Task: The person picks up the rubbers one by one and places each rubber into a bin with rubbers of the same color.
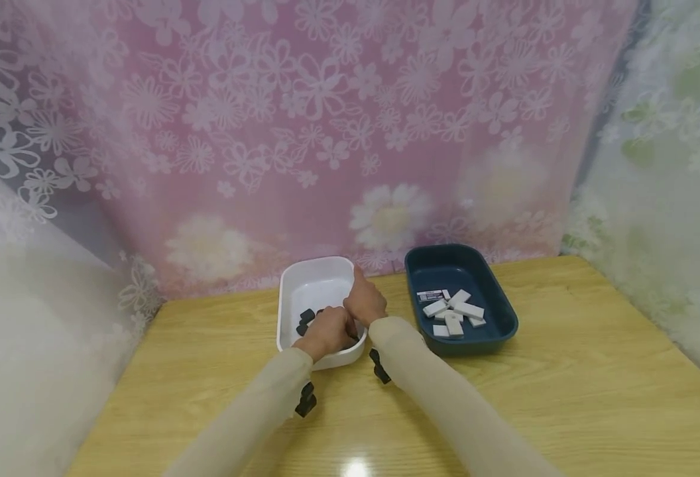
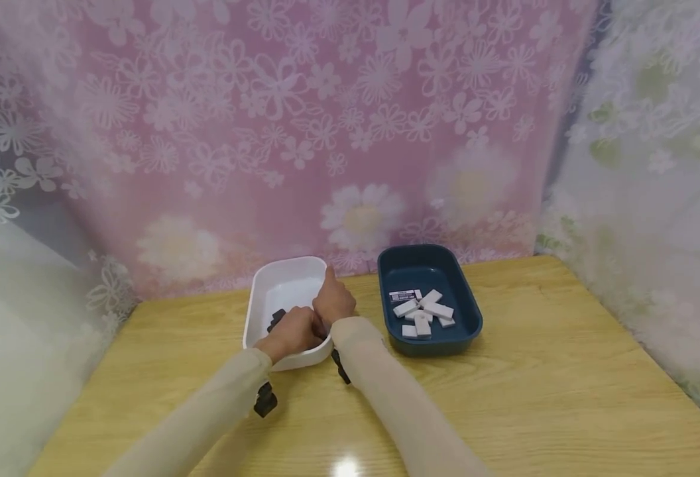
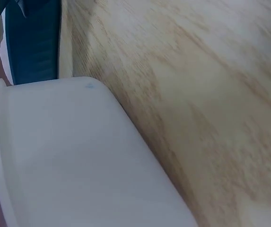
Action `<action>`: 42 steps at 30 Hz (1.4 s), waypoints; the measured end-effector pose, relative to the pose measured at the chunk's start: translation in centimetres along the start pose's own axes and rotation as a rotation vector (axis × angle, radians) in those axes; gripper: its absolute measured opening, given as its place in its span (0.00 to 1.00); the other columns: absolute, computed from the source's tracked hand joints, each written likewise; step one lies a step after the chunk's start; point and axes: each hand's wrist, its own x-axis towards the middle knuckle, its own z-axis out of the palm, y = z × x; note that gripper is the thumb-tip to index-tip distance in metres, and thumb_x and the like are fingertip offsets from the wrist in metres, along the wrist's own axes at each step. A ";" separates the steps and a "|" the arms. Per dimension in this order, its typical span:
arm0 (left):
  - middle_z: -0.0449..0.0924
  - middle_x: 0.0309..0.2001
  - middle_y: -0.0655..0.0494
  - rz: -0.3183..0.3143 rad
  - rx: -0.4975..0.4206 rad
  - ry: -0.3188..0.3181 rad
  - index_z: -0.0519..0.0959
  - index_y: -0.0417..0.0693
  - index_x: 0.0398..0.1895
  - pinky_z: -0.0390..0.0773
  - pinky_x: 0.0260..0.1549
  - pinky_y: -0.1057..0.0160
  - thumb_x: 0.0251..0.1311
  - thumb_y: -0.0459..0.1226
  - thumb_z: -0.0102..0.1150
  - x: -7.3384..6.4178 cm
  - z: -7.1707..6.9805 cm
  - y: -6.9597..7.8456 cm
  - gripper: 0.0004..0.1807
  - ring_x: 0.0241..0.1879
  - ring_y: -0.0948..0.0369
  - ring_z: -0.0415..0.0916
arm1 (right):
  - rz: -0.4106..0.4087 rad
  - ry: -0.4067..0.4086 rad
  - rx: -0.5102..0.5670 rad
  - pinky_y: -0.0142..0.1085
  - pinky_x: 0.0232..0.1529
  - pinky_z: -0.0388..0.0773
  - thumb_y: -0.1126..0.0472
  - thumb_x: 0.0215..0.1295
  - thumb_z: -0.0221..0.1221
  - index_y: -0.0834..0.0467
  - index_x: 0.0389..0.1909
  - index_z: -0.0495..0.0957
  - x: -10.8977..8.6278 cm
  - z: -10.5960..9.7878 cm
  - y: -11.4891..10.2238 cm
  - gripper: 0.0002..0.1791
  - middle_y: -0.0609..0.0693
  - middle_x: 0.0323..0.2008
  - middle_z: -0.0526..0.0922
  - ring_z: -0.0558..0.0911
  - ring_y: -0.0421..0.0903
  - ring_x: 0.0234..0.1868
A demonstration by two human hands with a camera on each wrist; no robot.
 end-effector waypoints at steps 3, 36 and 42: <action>0.80 0.24 0.64 -0.017 0.015 -0.020 0.85 0.51 0.21 0.76 0.31 0.66 0.47 0.34 0.71 -0.1 -0.1 -0.2 0.04 0.27 0.64 0.76 | 0.008 -0.017 0.021 0.56 0.43 0.74 0.65 0.55 0.60 0.52 0.73 0.53 -0.1 0.2 -0.1 0.44 0.62 0.51 0.79 0.80 0.60 0.46; 0.84 0.38 0.52 0.041 -0.013 -0.074 0.83 0.42 0.42 0.76 0.42 0.57 0.62 0.34 0.60 1.2 -2.6 -0.8 0.08 0.39 0.56 0.80 | -0.061 -0.095 0.122 0.54 0.60 0.63 0.50 0.72 0.44 0.68 0.68 0.57 1.9 -2.9 0.2 0.32 0.65 0.63 0.66 0.68 0.62 0.62; 0.82 0.43 0.50 -0.011 0.020 0.059 0.82 0.41 0.46 0.75 0.44 0.54 0.64 0.36 0.56 0.6 -5.4 -1.8 0.11 0.43 0.54 0.79 | -0.240 -0.134 0.058 0.51 0.65 0.56 0.56 0.72 0.45 0.69 0.69 0.54 2.1 -6.5 0.1 0.31 0.66 0.67 0.61 0.60 0.60 0.68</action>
